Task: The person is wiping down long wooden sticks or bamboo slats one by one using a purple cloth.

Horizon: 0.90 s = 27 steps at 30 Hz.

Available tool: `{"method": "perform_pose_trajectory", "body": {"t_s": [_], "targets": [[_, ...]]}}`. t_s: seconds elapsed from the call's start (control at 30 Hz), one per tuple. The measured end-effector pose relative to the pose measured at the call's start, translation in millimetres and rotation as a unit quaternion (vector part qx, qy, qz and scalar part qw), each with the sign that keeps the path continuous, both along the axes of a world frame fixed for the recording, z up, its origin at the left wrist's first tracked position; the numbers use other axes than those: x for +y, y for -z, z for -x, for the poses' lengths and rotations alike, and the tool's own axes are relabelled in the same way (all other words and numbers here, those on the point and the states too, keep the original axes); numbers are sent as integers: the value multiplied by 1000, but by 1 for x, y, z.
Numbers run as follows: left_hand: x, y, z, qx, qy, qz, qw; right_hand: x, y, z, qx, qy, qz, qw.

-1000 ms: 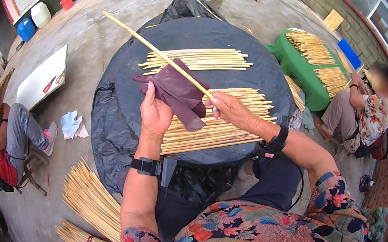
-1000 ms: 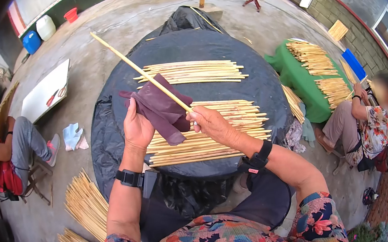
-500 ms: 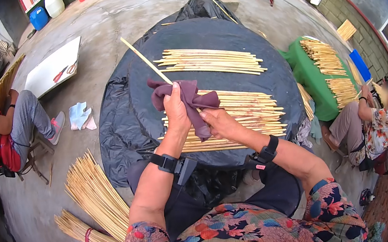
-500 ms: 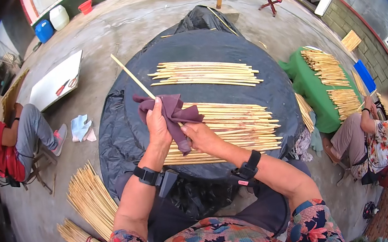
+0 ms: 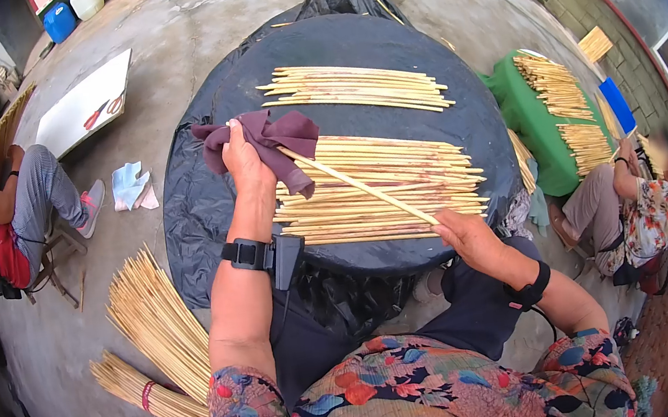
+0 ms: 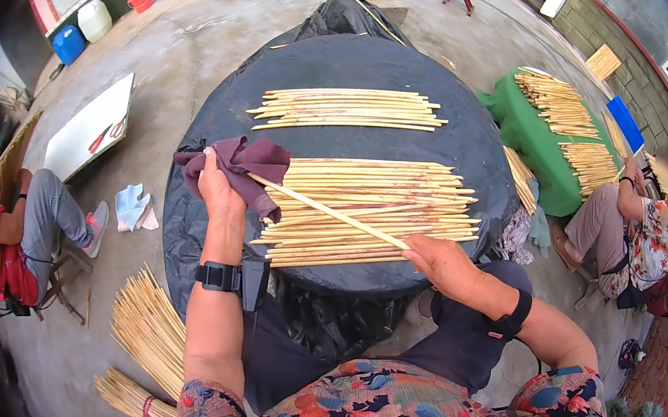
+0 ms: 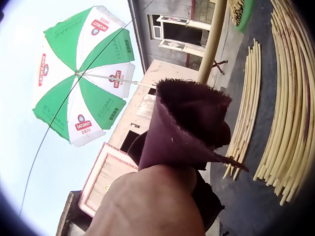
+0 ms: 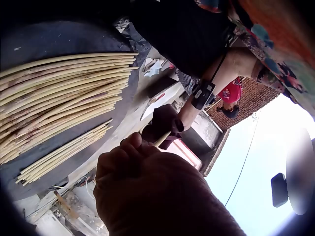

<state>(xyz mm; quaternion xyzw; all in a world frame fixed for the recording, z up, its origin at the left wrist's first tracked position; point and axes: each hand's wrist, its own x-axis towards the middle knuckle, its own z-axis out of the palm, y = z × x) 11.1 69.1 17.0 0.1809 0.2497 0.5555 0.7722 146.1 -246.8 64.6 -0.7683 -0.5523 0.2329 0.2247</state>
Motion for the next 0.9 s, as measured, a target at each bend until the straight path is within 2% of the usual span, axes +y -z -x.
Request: {"method": "perform_pose_trajectory", "body": {"t_s": [0.03,0.1,0.17,0.3,0.43,0.6,0.9], "targets": [[-1,3,-1,1,5,3,1000,-7,-1,1,-54,-5,-20,998],[-5,8,-6,-20,15,15,1000,-12,-2,3,-75,5,-23,997],[-4,9,-6,-14,20,19,1000,-11,-1,4,-163,4,-120,979],[-5,0,-4,-8,-4,26,1000,-8,-13,7,-205,7,-143,968],[-1,6,-4,-19,-2,33,999,-4,-13,3,-231,13,-134,964],[1,18,-8,-37,8,50,998,13,-17,0,-244,6,-179,953],[-48,6,-25,-47,82,35,995,58,-3,-2,-272,-7,-207,940]]}}
